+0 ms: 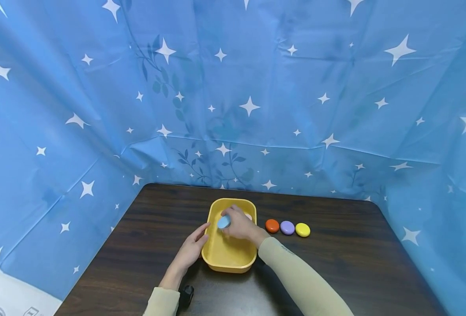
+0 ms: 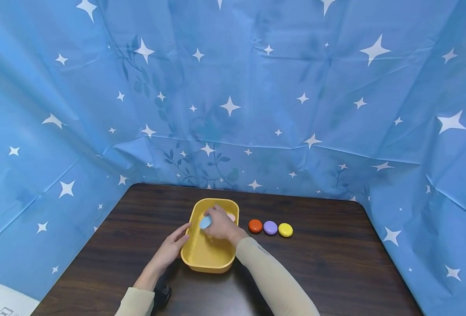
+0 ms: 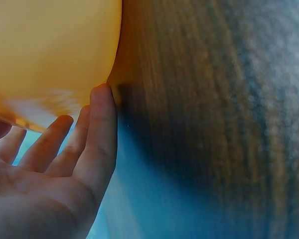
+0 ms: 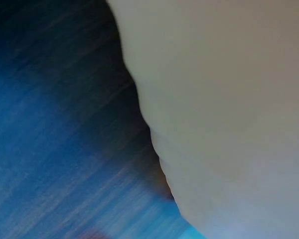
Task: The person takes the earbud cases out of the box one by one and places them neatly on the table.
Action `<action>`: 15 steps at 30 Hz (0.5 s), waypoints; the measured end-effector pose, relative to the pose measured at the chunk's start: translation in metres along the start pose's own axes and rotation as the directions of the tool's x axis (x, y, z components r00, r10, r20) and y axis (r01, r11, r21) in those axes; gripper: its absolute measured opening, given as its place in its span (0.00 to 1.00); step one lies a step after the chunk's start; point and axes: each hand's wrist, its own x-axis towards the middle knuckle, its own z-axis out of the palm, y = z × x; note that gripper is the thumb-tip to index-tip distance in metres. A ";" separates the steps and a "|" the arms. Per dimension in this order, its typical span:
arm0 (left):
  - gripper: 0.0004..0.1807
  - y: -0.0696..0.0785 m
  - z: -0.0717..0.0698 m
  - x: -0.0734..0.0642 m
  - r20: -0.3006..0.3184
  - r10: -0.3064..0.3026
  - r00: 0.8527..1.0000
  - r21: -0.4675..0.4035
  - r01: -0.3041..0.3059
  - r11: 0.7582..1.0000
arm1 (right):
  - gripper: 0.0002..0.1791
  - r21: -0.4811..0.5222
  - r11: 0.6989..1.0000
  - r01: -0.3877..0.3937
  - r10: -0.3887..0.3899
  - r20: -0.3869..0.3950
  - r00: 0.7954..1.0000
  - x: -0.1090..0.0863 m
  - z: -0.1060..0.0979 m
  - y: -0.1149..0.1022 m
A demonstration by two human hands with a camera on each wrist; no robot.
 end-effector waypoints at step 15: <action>0.27 0.001 0.001 0.000 -0.021 -0.014 1.000 0.020 0.014 1.000 | 0.28 0.101 0.995 -0.024 0.031 -0.067 0.997 -0.004 -0.008 -0.004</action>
